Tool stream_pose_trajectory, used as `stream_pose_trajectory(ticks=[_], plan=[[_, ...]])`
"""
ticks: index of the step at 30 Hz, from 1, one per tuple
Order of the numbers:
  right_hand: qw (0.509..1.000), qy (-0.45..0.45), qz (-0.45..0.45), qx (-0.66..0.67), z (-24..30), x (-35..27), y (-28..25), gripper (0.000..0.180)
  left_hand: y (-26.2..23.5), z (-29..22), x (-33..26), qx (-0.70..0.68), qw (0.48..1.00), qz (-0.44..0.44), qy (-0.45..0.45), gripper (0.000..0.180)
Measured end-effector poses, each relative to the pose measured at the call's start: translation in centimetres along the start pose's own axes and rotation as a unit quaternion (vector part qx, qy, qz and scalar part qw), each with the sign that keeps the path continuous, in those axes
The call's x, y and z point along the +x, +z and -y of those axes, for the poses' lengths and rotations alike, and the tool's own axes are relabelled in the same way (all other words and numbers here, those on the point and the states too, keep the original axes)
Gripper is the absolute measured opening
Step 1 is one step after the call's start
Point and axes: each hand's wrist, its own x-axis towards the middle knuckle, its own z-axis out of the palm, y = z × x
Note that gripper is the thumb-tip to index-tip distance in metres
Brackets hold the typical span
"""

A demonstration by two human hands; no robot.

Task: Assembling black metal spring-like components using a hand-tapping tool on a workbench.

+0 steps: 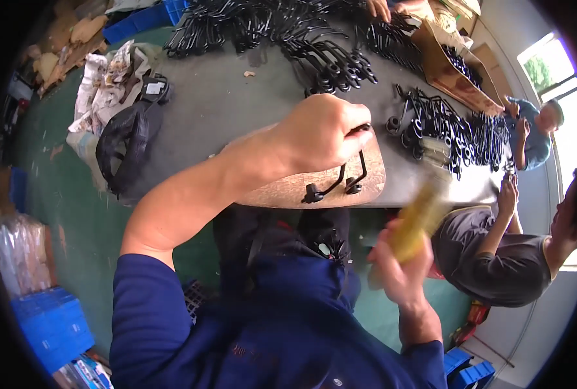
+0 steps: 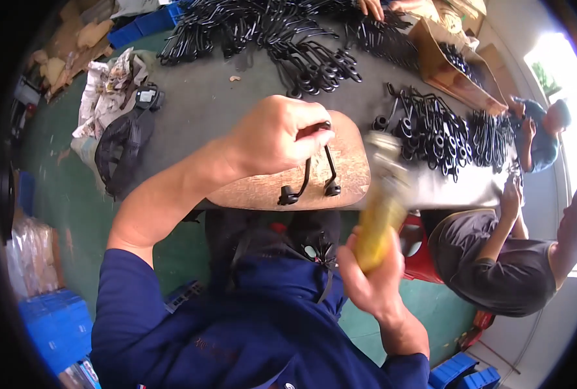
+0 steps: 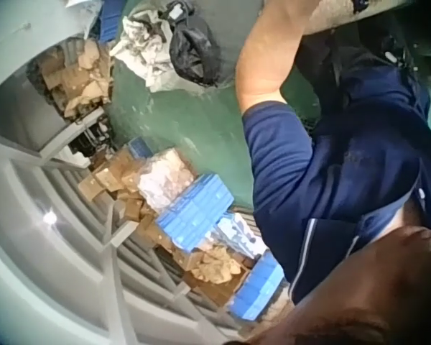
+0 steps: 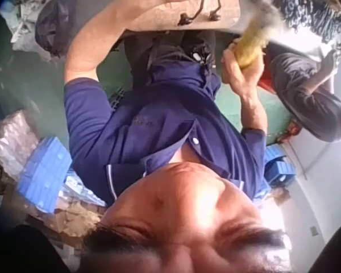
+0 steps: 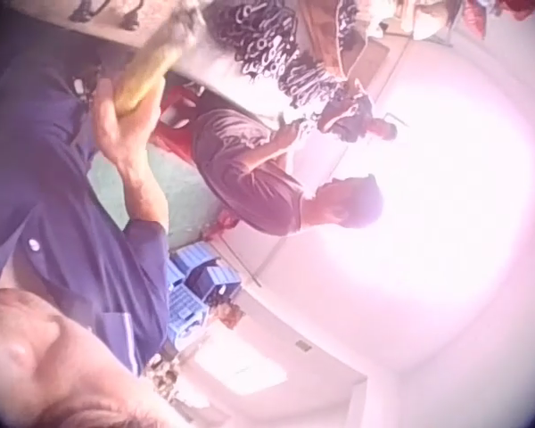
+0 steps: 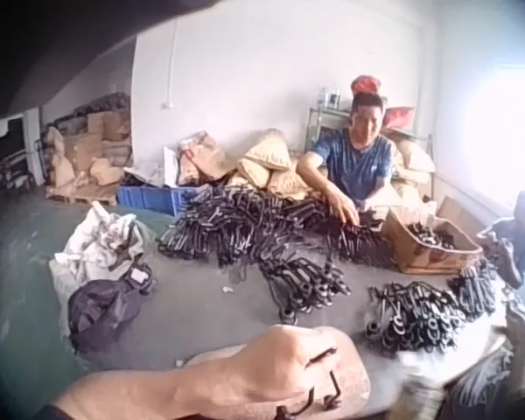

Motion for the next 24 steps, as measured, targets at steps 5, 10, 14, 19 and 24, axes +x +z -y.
stream_pose_trajectory(ticks=[5, 10, 14, 19, 24], plan=[[0.965, -0.151, 0.210, -0.051, -3.2, 0.0, 0.4, 0.025, 0.4, -0.3, 0.8, -0.019, 1.000, 0.009, -0.007, 0.017], [0.899, 0.321, 0.298, 0.008, -3.5, 1.4, 1.6, 0.022, 1.2, 1.1, 0.2, -0.045, 0.998, 0.010, -0.046, 0.018], [0.947, 0.232, 0.217, 0.040, -2.5, 1.4, -0.4, 0.028, 0.6, 1.8, 0.0, -0.058, 0.992, 0.016, -0.107, 0.012], [0.978, -0.079, 0.195, 0.011, 1.3, 2.4, -2.6, 0.027, -0.8, 1.0, 1.7, -0.051, 0.992, 0.023, -0.111, 0.011], [0.972, -0.139, 0.093, 0.166, 4.2, 1.8, -0.8, 0.039, -2.4, 0.9, 2.6, 0.003, 0.994, 0.055, -0.093, 0.013]])
